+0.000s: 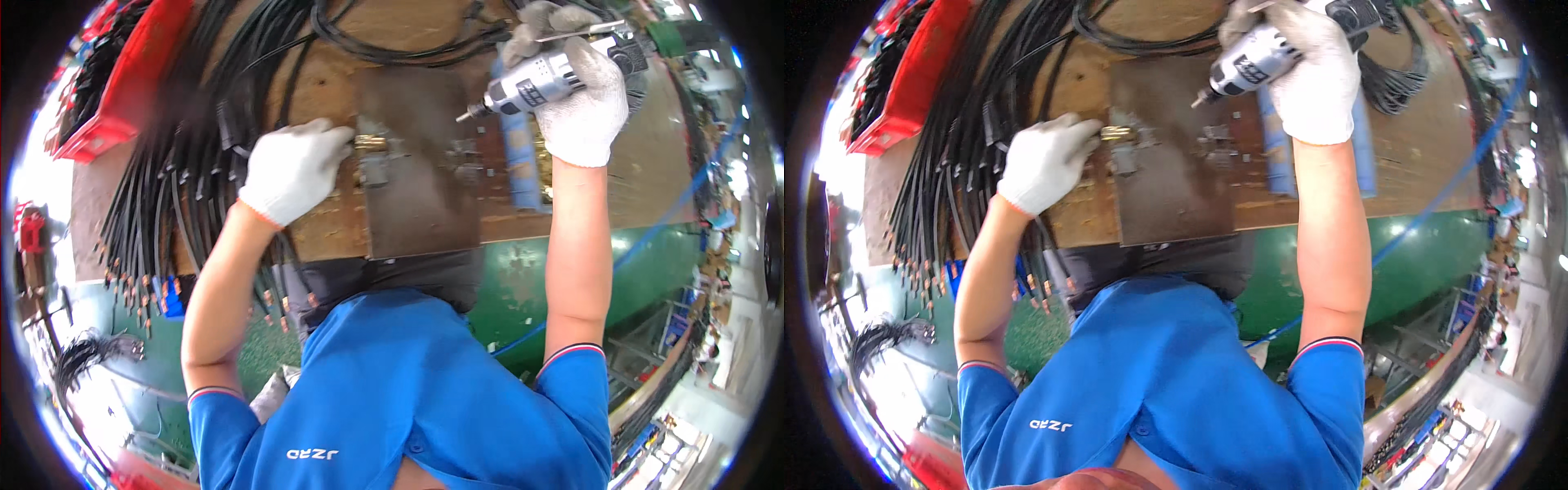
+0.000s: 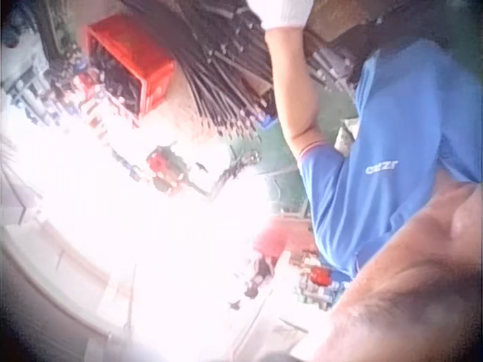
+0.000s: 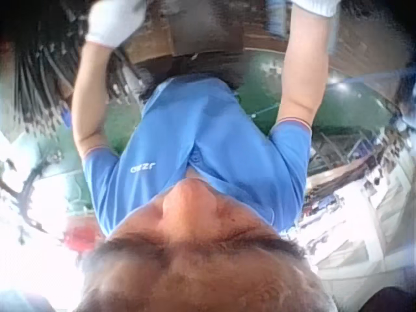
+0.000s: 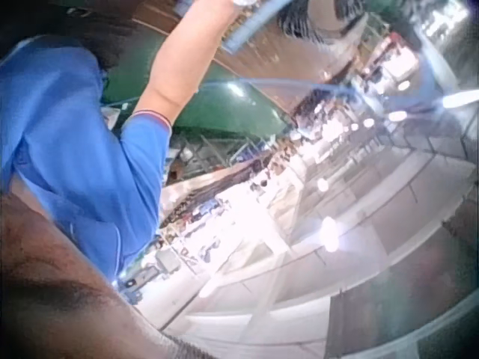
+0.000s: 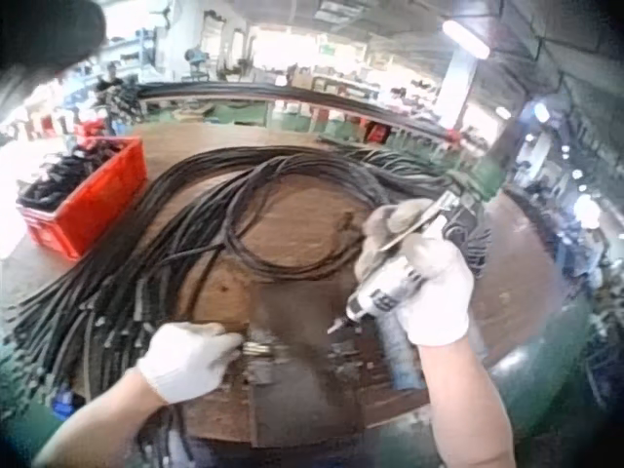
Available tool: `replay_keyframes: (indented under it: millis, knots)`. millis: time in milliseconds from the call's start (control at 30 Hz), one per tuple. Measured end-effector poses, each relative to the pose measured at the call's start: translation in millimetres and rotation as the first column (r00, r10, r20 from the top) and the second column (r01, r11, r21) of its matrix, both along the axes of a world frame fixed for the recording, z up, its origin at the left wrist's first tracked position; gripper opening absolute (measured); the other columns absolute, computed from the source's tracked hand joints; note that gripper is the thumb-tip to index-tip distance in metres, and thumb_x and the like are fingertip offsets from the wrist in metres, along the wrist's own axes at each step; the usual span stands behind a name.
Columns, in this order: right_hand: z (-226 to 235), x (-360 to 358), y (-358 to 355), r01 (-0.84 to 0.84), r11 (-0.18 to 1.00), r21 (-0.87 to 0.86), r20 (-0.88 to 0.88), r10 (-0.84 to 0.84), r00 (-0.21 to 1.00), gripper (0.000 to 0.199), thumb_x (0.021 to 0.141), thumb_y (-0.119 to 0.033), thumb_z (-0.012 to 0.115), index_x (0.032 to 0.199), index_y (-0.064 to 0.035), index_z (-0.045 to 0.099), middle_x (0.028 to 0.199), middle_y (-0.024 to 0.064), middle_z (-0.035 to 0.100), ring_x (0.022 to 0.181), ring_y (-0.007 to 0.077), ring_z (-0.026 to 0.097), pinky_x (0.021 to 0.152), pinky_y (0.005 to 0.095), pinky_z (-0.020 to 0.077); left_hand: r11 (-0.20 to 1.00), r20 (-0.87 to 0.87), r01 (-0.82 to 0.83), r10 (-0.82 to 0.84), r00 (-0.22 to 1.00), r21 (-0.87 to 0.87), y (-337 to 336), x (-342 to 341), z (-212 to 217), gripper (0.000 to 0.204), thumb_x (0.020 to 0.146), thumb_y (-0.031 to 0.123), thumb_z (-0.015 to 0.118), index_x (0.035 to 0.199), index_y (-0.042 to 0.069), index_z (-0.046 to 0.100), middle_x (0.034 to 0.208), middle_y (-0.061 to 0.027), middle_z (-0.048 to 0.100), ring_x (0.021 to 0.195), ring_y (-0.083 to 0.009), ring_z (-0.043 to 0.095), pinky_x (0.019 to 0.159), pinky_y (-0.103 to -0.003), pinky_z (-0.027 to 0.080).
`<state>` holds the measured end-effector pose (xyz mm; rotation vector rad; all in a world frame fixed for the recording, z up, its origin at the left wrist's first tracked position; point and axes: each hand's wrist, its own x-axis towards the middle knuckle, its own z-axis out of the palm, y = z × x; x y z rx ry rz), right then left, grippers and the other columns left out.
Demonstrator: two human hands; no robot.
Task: The person repeatedly picks up black wires and brass terminals, inserts the terminal onto the wire end, and uses a pneumatic crimping tool to secure the connection. The finished wires are placed on the table, and the process is repeated for multiple units.
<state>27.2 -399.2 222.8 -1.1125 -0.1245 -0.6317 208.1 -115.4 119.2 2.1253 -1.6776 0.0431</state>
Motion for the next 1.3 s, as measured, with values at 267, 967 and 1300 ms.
replay_keyframes:
  millis: [267,967,1300]
  knots:
    - [-29.2,-53.7,-77.6,0.62,0.722,-0.307,-0.558,-0.664,0.497,0.023,0.092,-0.023,0.085,0.098,-0.0127,0.066,0.066,-0.0001,0.062,0.047,0.0155,0.057,0.045,0.032,0.0463,0.995,-0.171,0.062,-0.076,0.982,-0.081,1.5,-23.5,38.5,0.02,0.092,0.015,0.076,0.111,0.007,0.077,0.086,-0.0161,0.069,0.081,-0.0382,0.072,0.072,-0.047,0.056]
    - [-87.4,4.2,112.6,-0.08,0.858,-0.507,-0.617,-0.297,0.729,0.025,0.107,-0.015,0.068,0.126,0.0005,0.071,0.113,0.0121,0.077,0.103,0.0148,0.07,0.093,0.0315,0.0561,0.995,-0.136,-0.038,0.026,0.99,-0.088,-8.1,-27.9,24.4,0.022,0.091,0.018,0.077,0.111,0.009,0.078,0.085,-0.0136,0.07,0.08,-0.0363,0.073,0.071,-0.046,0.057]
    - [-96.8,-0.1,112.0,0.016,0.966,-0.259,-0.602,-0.174,0.779,0.023,0.105,-0.01,0.065,0.121,0.0025,0.075,0.113,0.0073,0.077,0.103,0.0119,0.069,0.097,0.0294,0.0542,0.988,0.067,0.075,-0.067,0.996,-0.132,-2.5,-26.9,30.1,0.022,0.088,0.02,0.079,0.106,0.009,0.073,0.081,-0.0086,0.065,0.077,-0.0319,0.07,0.067,-0.043,0.055]
